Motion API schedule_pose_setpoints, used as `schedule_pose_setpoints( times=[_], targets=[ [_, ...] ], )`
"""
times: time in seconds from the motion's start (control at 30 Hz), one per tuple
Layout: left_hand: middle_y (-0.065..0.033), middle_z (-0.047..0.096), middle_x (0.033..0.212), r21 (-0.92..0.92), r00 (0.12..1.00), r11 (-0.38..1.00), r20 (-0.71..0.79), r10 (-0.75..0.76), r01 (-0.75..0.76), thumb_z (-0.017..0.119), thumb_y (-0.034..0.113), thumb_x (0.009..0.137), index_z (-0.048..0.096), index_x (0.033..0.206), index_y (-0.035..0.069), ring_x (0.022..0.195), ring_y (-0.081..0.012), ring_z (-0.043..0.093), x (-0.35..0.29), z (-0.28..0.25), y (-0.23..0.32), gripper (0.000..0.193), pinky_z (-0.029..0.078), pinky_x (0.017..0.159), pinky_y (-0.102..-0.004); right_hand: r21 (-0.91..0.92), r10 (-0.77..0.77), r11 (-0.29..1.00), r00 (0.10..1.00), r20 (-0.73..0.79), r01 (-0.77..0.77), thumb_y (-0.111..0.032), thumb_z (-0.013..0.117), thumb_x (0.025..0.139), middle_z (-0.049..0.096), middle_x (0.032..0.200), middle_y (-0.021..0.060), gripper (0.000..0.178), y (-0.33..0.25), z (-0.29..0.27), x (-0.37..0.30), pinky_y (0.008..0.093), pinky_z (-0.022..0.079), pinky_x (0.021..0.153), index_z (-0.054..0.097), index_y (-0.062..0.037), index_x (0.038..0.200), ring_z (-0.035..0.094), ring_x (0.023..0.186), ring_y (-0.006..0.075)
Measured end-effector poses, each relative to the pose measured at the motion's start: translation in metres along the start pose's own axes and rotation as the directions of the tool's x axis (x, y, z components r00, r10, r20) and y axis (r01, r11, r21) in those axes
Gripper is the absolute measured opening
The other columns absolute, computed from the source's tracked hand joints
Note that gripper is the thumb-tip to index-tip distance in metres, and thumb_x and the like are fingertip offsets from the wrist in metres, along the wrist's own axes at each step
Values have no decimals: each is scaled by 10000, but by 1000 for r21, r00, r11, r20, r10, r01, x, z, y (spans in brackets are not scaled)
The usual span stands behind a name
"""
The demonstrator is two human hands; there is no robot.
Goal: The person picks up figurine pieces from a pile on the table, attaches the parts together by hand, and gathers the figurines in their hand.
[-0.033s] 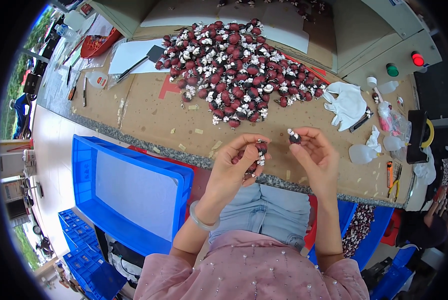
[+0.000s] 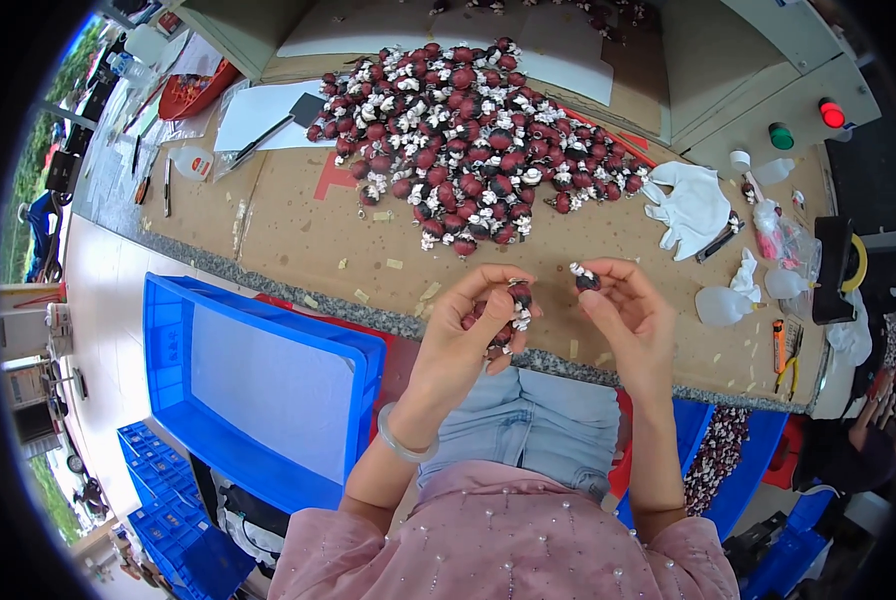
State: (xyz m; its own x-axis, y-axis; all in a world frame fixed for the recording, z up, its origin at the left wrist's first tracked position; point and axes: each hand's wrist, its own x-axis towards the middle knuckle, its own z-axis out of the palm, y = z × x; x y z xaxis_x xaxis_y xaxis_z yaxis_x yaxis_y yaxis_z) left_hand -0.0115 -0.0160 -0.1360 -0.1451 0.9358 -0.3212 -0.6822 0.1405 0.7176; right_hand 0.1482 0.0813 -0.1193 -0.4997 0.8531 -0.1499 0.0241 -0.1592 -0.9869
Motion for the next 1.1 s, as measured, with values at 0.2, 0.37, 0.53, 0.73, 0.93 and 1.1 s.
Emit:
schedule_pose_setpoints(
  times=[0.2,0.37,0.53,0.73,0.93,1.1],
  targets=[
    [-93,604,989,-110,1000,994,1,-23,23,511,250,969,526,1024,59,740,-117,614,-1,12,4,199,407,427,-192,3,-28,1000,999,32,28,22,584,882,599,1025,54,248,2,-5,-14,219,446,809,581,40,1129,558,903,94],
    [-50,594,883,-60,996,997,81,-42,47,562,226,946,533,1009,53,650,-66,547,0,0,-12,186,369,426,-182,-68,-91,993,995,48,94,10,604,866,601,997,53,230,1,-5,-16,219,442,778,613,32,1094,552,869,94],
    [-10,589,818,268,995,960,-28,93,-82,629,165,903,556,1041,22,599,-26,498,-2,22,-8,212,341,443,-170,-210,-172,961,983,58,181,-1,618,843,592,911,58,214,1,-2,-13,230,452,703,648,3,1055,549,790,106],
    [5,586,797,324,988,938,-56,146,-120,619,180,911,575,1081,9,592,-16,489,1,20,-3,245,321,449,-168,-306,-238,916,966,102,258,4,602,841,589,897,62,205,-4,7,-9,240,451,685,664,-16,1035,563,783,133],
    [10,573,749,195,995,976,9,-100,97,603,259,926,593,1066,19,560,-8,464,2,4,-2,278,266,414,-168,-191,-169,957,954,246,219,78,513,835,506,962,64,285,6,2,2,243,442,757,673,-31,1044,521,861,145],
    [14,558,697,148,985,974,7,-172,169,598,248,930,595,1070,20,530,-7,443,2,4,0,267,237,406,-166,-211,-134,953,928,347,216,73,502,831,472,966,56,300,6,3,9,236,425,764,673,-31,1054,487,871,148]
  ],
)
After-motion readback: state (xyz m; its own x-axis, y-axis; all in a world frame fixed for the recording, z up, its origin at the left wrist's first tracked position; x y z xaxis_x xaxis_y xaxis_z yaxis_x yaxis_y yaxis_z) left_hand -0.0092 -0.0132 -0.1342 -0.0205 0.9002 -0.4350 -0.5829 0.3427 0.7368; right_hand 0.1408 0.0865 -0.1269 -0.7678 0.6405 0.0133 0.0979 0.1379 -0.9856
